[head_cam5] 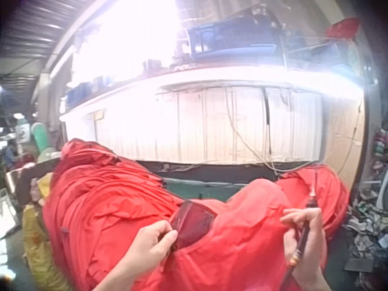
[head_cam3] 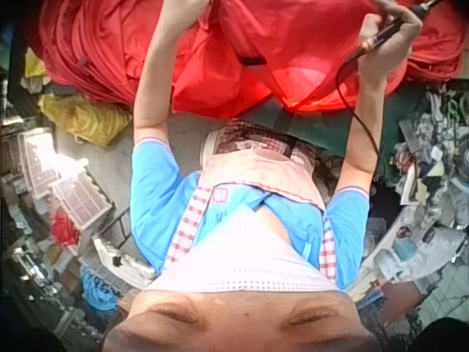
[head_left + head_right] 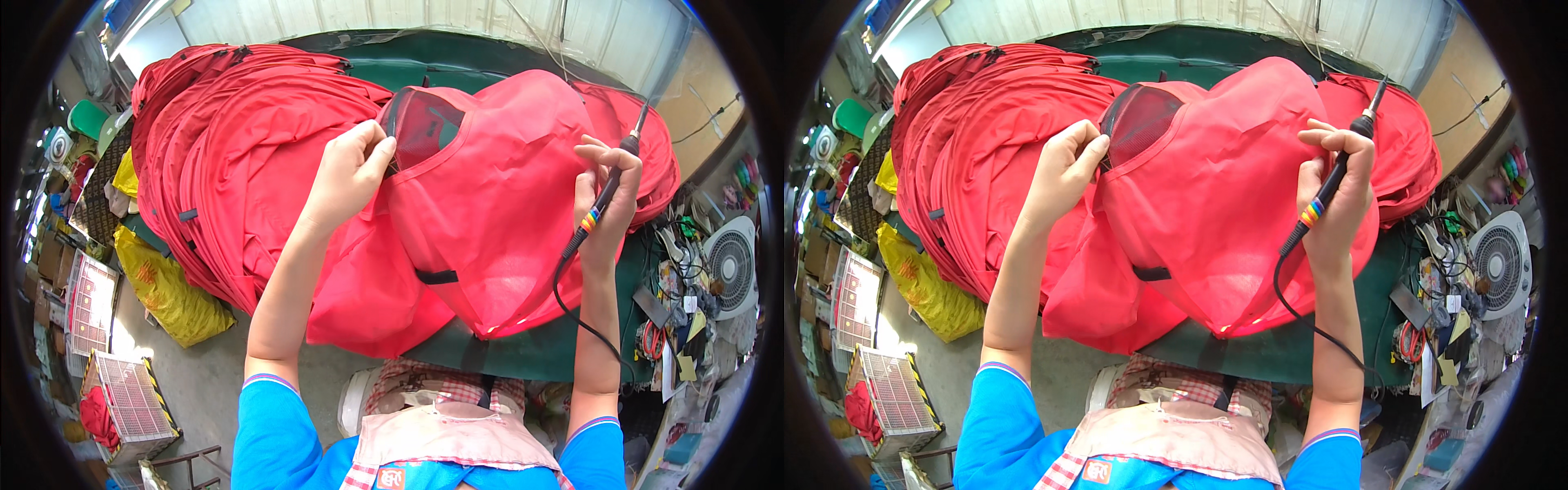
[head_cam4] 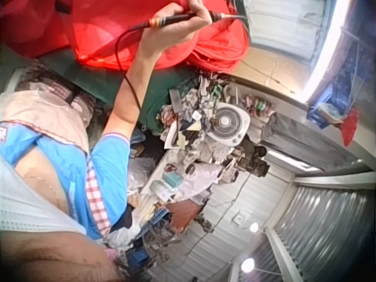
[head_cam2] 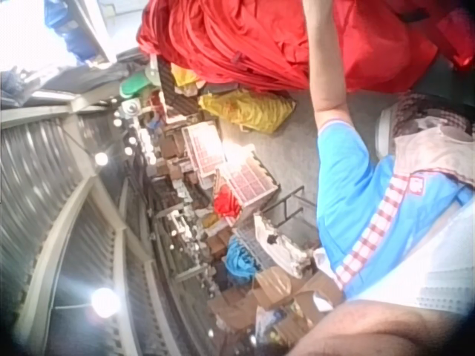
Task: The person uses a soldering iron to seal seams and edges on red fabric bags, then trims excess material with scissors. The person repeatedly picks up bags from a pile, applies heat to specific seams, and places finished items aside.
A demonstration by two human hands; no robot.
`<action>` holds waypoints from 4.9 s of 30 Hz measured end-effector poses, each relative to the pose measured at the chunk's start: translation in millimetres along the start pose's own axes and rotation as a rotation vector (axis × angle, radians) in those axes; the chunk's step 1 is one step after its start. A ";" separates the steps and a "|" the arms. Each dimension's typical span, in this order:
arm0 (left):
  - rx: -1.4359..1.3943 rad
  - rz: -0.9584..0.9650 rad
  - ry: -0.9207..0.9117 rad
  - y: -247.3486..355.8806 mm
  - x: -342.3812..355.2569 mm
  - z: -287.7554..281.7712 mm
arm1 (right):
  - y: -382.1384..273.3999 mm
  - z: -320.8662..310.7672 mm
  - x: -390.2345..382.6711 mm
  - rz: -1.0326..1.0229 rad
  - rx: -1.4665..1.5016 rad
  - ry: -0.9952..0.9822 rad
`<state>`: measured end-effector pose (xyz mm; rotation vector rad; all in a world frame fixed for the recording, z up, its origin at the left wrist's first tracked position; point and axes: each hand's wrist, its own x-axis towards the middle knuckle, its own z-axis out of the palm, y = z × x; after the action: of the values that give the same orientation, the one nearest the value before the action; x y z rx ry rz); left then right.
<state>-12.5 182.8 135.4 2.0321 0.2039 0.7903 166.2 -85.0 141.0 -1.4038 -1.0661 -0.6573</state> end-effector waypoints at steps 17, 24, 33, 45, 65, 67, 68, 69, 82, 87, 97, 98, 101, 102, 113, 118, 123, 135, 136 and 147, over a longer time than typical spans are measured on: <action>-0.016 0.037 0.088 19.9 -9.9 0.5 | -1.0 -3.5 -2.3 0.017 0.049 -0.003; 0.109 -0.042 -0.006 14.8 -10.0 -9.0 | -1.2 -2.9 -1.3 -0.018 0.037 -0.002; 0.091 0.100 0.133 20.9 -23.4 -10.2 | -8.9 -2.4 -1.7 0.061 0.218 -0.007; 0.286 0.099 0.002 -2.6 -18.3 -1.2 | -10.5 -42.0 -22.6 -0.209 0.011 0.217; 0.187 0.098 0.099 -28.1 -17.7 -7.7 | 107.4 -419.0 -157.3 0.399 -0.636 0.436; 0.181 0.076 0.109 -28.0 -19.3 -9.0 | 130.6 -404.9 -151.9 0.312 -0.872 0.287; 0.172 0.066 0.115 -28.4 -19.1 -8.1 | 141.5 -404.6 -154.8 0.363 -0.833 0.230; 0.163 0.053 0.123 -26.6 -18.2 -6.8 | 149.1 -401.5 -155.0 0.412 -0.792 0.170; 0.226 0.118 0.163 -21.4 -20.7 0.9 | 61.5 -269.9 -253.8 0.422 -0.684 0.656; 0.258 0.079 0.154 -13.5 -27.2 -2.4 | 7.1 -279.2 -253.5 0.450 -0.602 0.429; 0.257 0.105 0.143 -18.7 -27.6 -3.1 | -24.3 -272.3 -260.4 0.475 -0.710 0.597; 0.257 0.101 0.143 -19.4 -27.6 -4.8 | -27.4 -267.1 -264.7 0.434 -0.811 0.513; 0.250 0.093 0.140 -22.7 -27.4 -6.1 | -25.7 -247.7 -267.7 0.423 -1.044 0.362; 0.248 0.096 0.142 -23.9 -27.0 -6.2 | -12.8 -241.2 -267.4 0.421 -1.008 0.399; 0.229 0.080 0.148 -21.0 -32.3 -2.8 | 44.0 -294.5 -252.4 0.187 -0.871 0.415; 0.240 0.075 0.160 -18.6 -34.3 0.3 | 10.6 -274.7 -247.8 0.645 -0.048 0.689; 0.246 0.089 0.139 -19.0 -31.8 -4.1 | 10.5 -313.7 -236.8 1.019 0.589 0.948; 0.214 0.102 0.149 -18.1 -31.9 0.6 | 41.1 -289.8 -280.0 0.825 0.173 0.936; 0.226 0.112 0.151 -19.0 -32.3 -0.1 | 38.0 -289.0 -279.8 0.824 0.253 0.983; 0.196 0.098 0.167 -13.3 -34.7 6.2 | 25.8 -293.6 -267.0 0.937 0.439 1.017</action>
<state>-33.7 171.1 106.5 2.1728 0.2872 1.0373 135.0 -425.2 -62.7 -0.8240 0.2759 -0.3052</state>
